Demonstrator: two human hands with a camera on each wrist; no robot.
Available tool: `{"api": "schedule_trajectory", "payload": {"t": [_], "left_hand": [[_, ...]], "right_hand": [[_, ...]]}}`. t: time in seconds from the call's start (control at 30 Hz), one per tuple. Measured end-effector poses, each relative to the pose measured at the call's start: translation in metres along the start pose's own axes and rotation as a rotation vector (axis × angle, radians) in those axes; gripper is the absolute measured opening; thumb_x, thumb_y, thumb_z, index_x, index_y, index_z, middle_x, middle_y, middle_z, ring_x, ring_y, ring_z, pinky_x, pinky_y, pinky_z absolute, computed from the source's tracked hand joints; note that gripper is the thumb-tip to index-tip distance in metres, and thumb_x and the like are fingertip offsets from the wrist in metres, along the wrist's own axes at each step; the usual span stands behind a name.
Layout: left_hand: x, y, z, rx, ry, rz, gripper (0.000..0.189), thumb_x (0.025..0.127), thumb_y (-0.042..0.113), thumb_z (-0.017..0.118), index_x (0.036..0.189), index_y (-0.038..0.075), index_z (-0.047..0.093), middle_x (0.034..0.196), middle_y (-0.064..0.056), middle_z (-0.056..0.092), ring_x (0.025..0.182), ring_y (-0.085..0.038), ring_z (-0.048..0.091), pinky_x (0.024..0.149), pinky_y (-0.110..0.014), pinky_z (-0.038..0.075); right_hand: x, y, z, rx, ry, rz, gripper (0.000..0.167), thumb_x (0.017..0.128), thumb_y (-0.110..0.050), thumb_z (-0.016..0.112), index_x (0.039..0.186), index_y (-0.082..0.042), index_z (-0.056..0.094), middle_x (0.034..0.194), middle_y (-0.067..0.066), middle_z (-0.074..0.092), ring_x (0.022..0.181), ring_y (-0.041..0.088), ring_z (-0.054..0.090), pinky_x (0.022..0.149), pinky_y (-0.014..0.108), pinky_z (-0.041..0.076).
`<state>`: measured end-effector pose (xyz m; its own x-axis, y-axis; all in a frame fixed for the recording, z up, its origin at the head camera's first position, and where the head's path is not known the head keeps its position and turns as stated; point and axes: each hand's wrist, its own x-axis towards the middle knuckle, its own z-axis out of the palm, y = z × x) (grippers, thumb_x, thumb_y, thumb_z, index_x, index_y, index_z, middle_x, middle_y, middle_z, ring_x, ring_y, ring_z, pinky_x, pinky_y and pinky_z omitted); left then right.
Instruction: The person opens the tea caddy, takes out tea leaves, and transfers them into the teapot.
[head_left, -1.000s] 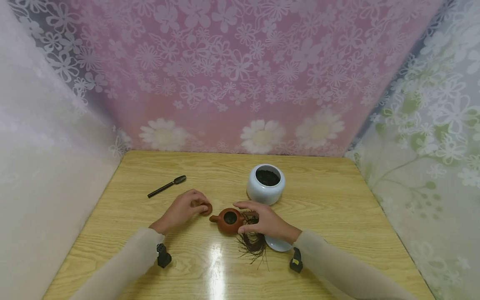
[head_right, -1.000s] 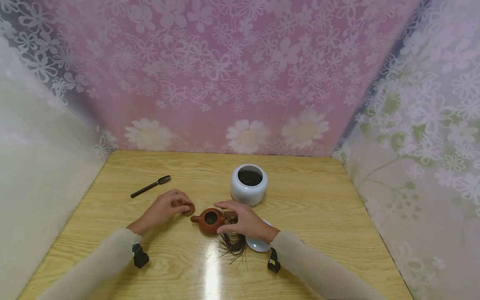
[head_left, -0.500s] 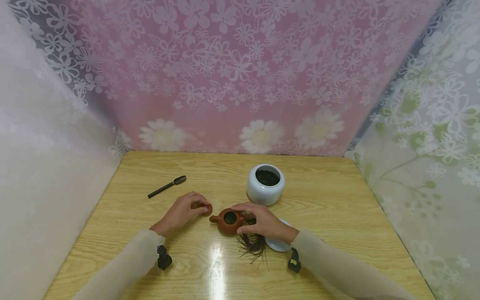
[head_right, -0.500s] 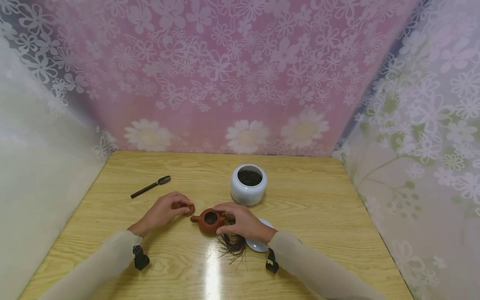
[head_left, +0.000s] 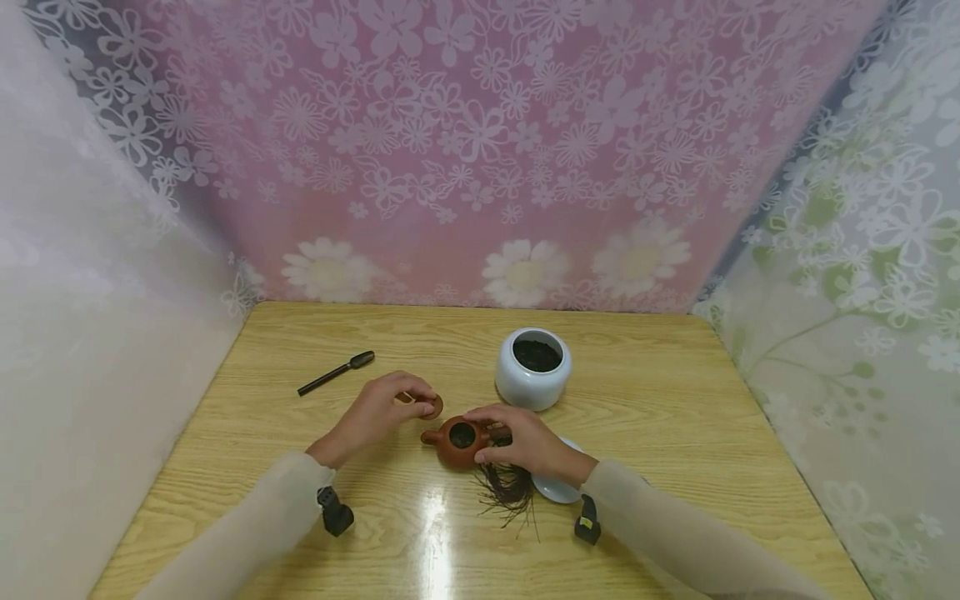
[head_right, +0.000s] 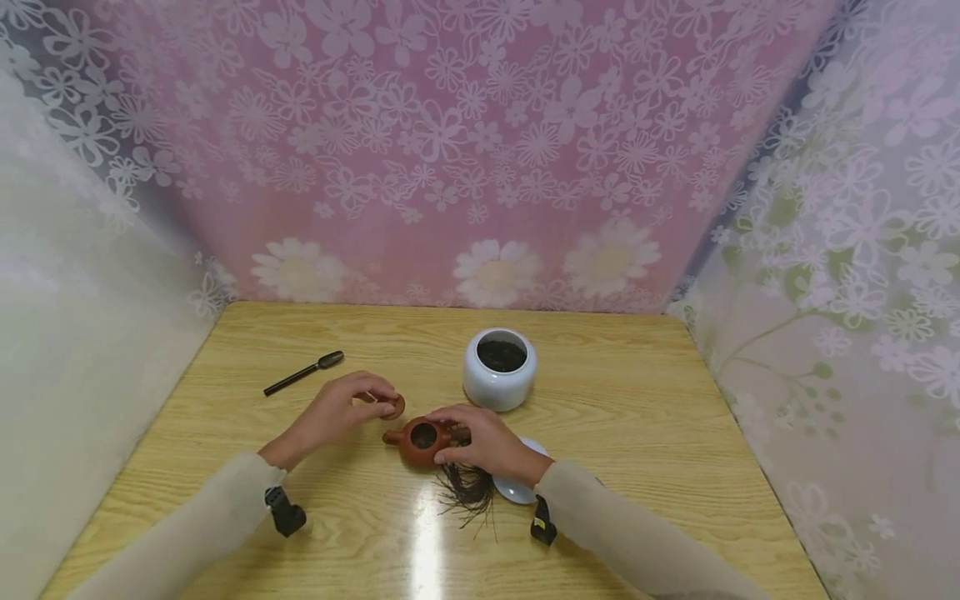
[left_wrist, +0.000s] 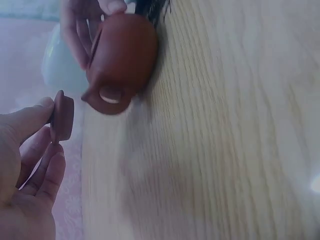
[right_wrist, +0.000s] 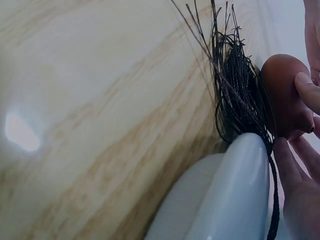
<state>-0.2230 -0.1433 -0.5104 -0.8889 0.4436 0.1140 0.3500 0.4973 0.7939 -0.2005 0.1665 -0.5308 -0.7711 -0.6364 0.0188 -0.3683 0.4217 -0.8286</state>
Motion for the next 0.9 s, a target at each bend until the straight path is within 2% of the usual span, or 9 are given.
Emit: {"api": "schedule_trajectory", "payload": {"t": [0.33, 0.63, 0.9], "left_hand": [[0.001, 0.024, 0.014, -0.042, -0.043, 0.028, 0.015, 0.102, 0.03, 0.081, 0.116, 0.03, 0.082, 0.12, 0.011, 0.074, 0.108, -0.01, 0.069, 0.099, -0.038, 0.059], [0.001, 0.028, 0.032, -0.025, -0.081, 0.099, 0.017, 0.102, 0.028, 0.081, 0.118, 0.025, 0.082, 0.12, 0.008, 0.076, 0.109, -0.014, 0.072, 0.095, -0.033, 0.06], [0.0, 0.028, 0.041, -0.042, -0.102, 0.103, 0.015, 0.102, 0.021, 0.079, 0.117, 0.02, 0.082, 0.121, 0.003, 0.078, 0.114, -0.019, 0.072, 0.097, -0.047, 0.063]], "right_hand": [[0.002, 0.0, 0.0, -0.014, 0.006, -0.002, 0.064, 0.096, -0.021, 0.088, 0.154, -0.013, 0.062, 0.151, 0.007, 0.065, 0.13, 0.027, 0.07, 0.106, 0.038, 0.061], [0.002, 0.0, 0.0, -0.012, -0.001, 0.014, 0.064, 0.097, -0.023, 0.087, 0.155, -0.014, 0.062, 0.151, 0.006, 0.065, 0.132, 0.027, 0.069, 0.108, 0.036, 0.059], [0.002, -0.002, 0.0, -0.06, 0.012, 0.02, 0.065, 0.096, -0.024, 0.087, 0.155, -0.014, 0.062, 0.151, 0.005, 0.066, 0.131, 0.024, 0.068, 0.107, 0.037, 0.06]]}}
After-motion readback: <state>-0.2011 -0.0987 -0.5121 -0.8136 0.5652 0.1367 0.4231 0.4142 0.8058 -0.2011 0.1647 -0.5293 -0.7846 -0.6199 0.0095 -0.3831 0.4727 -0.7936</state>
